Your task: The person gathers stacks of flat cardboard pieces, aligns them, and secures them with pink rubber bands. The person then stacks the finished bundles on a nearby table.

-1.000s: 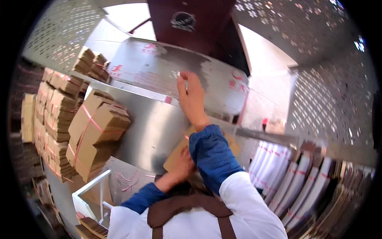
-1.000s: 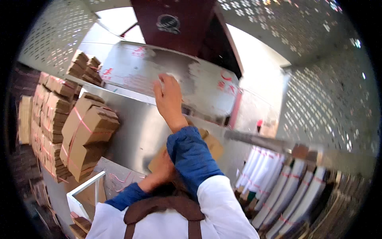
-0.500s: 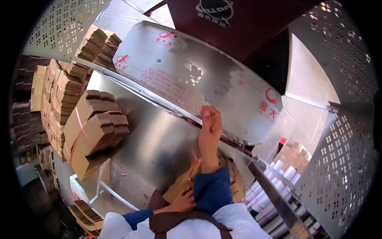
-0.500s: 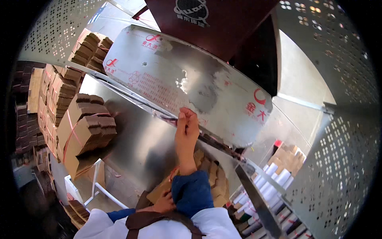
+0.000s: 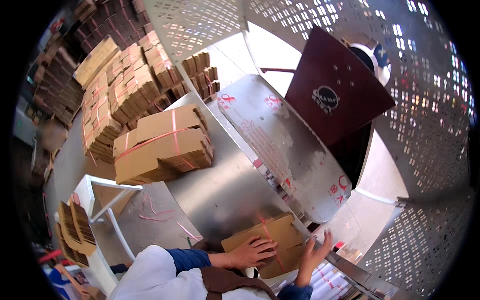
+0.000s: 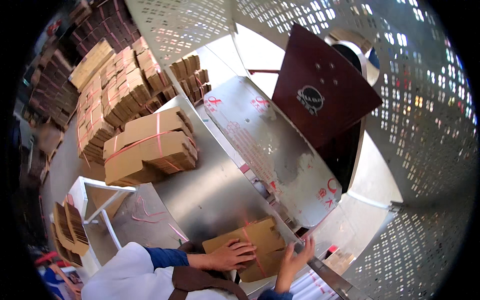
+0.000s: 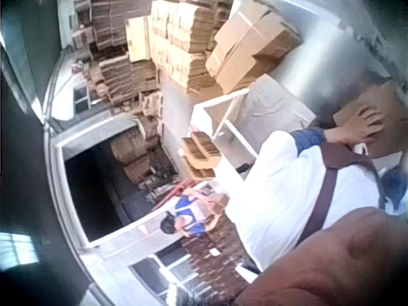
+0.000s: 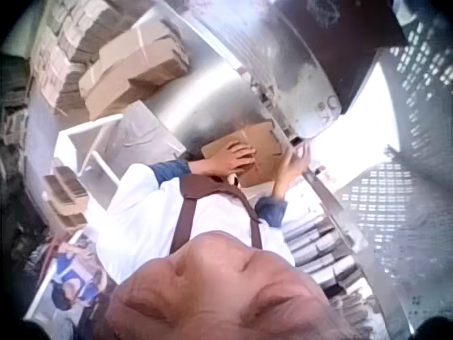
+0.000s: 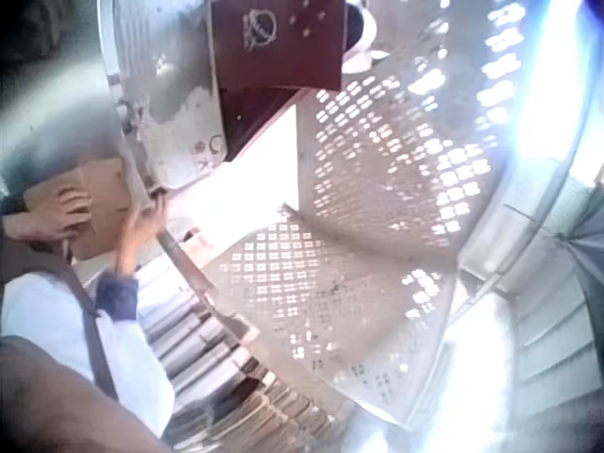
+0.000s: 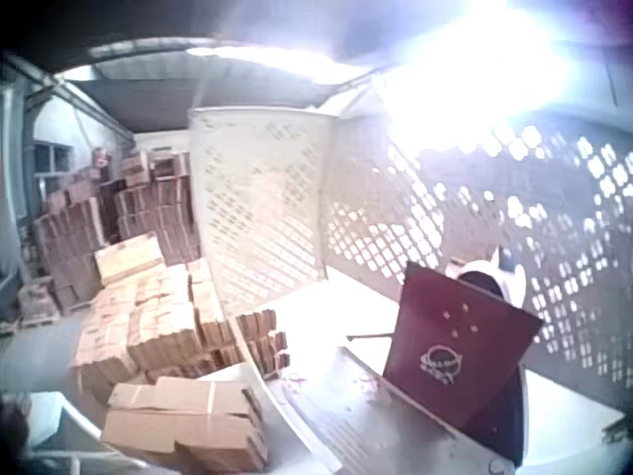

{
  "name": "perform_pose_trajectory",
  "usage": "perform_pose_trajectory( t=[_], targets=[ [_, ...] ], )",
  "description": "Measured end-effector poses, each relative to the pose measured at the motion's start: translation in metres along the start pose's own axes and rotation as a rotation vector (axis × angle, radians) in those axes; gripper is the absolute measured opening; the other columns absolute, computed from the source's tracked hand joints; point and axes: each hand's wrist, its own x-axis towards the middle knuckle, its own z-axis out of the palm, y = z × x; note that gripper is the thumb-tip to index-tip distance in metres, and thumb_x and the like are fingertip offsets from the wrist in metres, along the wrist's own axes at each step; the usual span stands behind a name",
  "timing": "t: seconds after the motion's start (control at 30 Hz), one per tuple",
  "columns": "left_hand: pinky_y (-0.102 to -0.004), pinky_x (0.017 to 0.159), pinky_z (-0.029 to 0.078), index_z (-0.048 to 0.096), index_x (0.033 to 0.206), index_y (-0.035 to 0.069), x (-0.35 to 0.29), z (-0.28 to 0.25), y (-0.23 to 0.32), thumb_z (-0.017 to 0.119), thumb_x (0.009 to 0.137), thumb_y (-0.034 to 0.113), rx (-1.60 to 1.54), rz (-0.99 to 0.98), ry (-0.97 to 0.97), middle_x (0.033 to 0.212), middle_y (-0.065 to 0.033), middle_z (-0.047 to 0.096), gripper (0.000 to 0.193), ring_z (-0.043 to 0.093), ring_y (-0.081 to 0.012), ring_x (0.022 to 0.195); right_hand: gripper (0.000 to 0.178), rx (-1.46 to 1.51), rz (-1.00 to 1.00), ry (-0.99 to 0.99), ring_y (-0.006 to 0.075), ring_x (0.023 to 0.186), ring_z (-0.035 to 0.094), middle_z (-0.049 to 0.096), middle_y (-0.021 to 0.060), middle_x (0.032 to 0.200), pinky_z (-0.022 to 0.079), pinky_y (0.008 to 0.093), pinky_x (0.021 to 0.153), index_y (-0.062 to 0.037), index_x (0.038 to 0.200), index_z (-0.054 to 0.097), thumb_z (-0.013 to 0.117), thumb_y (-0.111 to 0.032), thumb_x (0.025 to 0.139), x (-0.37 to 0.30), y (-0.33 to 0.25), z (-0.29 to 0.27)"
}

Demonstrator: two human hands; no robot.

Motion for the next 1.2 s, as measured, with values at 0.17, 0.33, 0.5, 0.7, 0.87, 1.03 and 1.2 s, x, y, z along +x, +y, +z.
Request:
perform_pose_trajectory(
  t=[0.17,0.33,0.5,0.7,0.87,1.03,1.2],
  targets=[
    [-0.0533,0.107,0.027,0.045,0.137,0.02,-0.011,0.008,-0.002,0.058,0.087,0.038,0.025,0.015,0.065,0.147,-0.0067,0.036,0.054,0.03,-0.0245,0.137,0.077,0.782,0.712,-0.235,0.0329,0.126,0.041,0.039,0.0204,0.139,0.038,0.0476,0.101,-0.0035,0.142,0.029,0.066,-0.041,0.086,-0.102,0.067,0.013],
    [-0.0596,0.105,0.025,0.044,0.138,0.02,-0.054,-0.033,-0.03,0.058,0.088,0.031,0.179,-0.191,0.235,0.146,-0.008,0.036,0.053,0.031,-0.0257,0.137,0.079,1.046,0.769,-0.559,0.0282,0.12,0.046,0.041,0.0159,0.138,0.048,0.0414,0.09,-0.0074,0.144,0.022,0.065,-0.042,0.088,-0.054,-0.051,0.047],
    [-0.0613,0.105,0.026,0.044,0.137,0.018,-0.125,-0.124,-0.076,0.055,0.09,0.029,0.336,-0.41,0.355,0.146,-0.0096,0.035,0.05,0.028,-0.0279,0.139,0.064,1.093,0.628,-0.763,0.0245,0.11,0.053,0.048,0.0089,0.13,0.051,0.0429,0.079,-0.0128,0.136,0.034,0.063,-0.044,0.089,-0.036,-0.147,0.151],
    [-0.0584,0.106,0.025,0.039,0.14,0.016,-0.222,-0.138,-0.091,0.056,0.091,0.03,0.235,-0.65,0.576,0.148,-0.0137,0.031,0.055,0.029,-0.0309,0.137,0.06,0.985,0.569,-0.985,0.0242,0.102,0.057,0.056,0.013,0.118,0.05,0.0436,0.082,-0.0079,0.128,0.044,0.063,-0.046,0.087,-0.061,-0.239,0.161],
    [-0.0477,0.107,0.029,0.038,0.139,0.008,-0.406,-0.127,-0.071,0.065,0.084,0.028,0.248,-0.826,1.054,0.143,-0.019,0.038,0.065,0.035,-0.0351,0.133,0.059,0.573,-0.17,-0.275,0.0356,0.122,0.042,0.04,0.0229,0.136,0.037,0.0428,0.1,0.0042,0.135,0.036,0.056,-0.033,0.094,-0.07,-0.271,0.114],
    [-0.0431,0.109,0.028,0.033,0.139,0.0,-0.629,-0.128,-0.037,0.077,0.072,0.022,0.291,-1.288,1.801,0.141,-0.0231,0.037,0.083,0.034,-0.0396,0.132,0.05,0.836,-0.667,-0.618,0.0243,0.124,0.043,0.044,0.0132,0.136,0.04,0.0345,0.099,0.0006,0.138,0.036,0.054,-0.017,0.095,-0.171,-0.465,0.132],
    [-0.0443,0.111,0.026,0.026,0.142,-0.002,-0.779,-0.124,-0.024,0.081,0.067,0.023,0.421,-1.561,2.058,0.142,-0.0261,0.032,0.096,0.03,-0.0419,0.133,0.053,0.785,-1.091,-1.297,0.0253,0.118,0.053,0.052,0.0146,0.13,0.041,0.0377,0.098,-0.003,0.135,0.041,0.063,-0.009,0.087,-0.383,-0.678,0.224]
  ],
)
